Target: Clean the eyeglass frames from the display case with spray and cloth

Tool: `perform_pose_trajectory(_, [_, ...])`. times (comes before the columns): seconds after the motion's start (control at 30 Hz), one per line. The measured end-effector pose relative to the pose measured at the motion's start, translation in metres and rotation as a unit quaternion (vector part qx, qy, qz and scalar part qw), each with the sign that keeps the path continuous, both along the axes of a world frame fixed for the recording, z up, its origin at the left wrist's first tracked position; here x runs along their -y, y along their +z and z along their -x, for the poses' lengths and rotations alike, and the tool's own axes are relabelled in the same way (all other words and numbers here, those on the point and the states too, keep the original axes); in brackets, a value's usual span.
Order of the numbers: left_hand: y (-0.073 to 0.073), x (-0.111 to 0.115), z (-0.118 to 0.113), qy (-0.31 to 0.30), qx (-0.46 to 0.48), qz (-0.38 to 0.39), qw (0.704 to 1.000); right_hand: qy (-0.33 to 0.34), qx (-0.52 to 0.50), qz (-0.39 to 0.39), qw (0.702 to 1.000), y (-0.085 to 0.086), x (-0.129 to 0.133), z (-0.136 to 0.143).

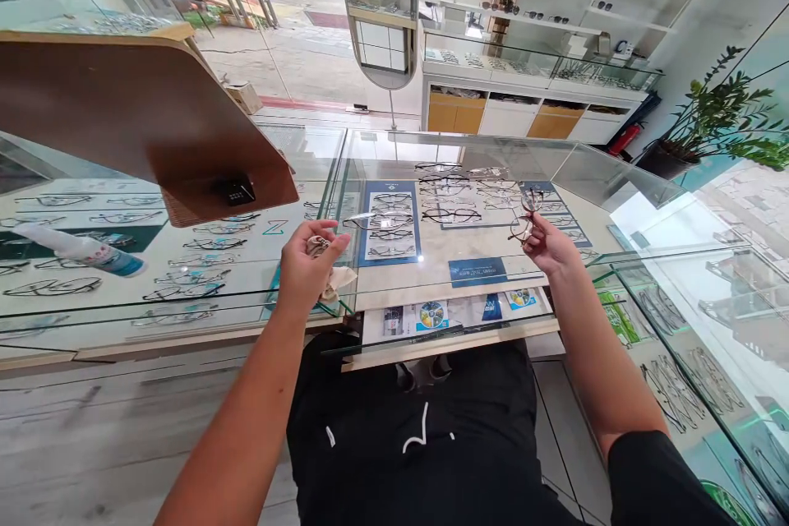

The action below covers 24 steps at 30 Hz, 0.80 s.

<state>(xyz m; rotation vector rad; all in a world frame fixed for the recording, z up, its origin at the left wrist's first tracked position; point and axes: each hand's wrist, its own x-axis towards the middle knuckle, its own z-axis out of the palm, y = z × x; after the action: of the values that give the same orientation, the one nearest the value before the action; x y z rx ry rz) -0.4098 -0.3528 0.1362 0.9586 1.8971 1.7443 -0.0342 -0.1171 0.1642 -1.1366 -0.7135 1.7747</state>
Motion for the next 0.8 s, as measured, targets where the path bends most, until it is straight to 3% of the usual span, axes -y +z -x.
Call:
perform_pose_trajectory(0.5, [0.007,0.008,-0.002,0.003,-0.017,0.023,1.000,-0.006,-0.073,0.025,0.997,-0.004,0.003,0.014])
perform_pose_trajectory(0.7, [0.003,0.010,0.001,0.001,-0.043,0.026,0.999,0.026,-0.082,-0.015,0.996,-0.001,0.009,0.029])
perform_pose_trajectory(0.8, [0.001,0.010,0.002,0.007,-0.054,0.029,0.998,0.021,-0.068,0.001,0.997,0.001,0.017,0.031])
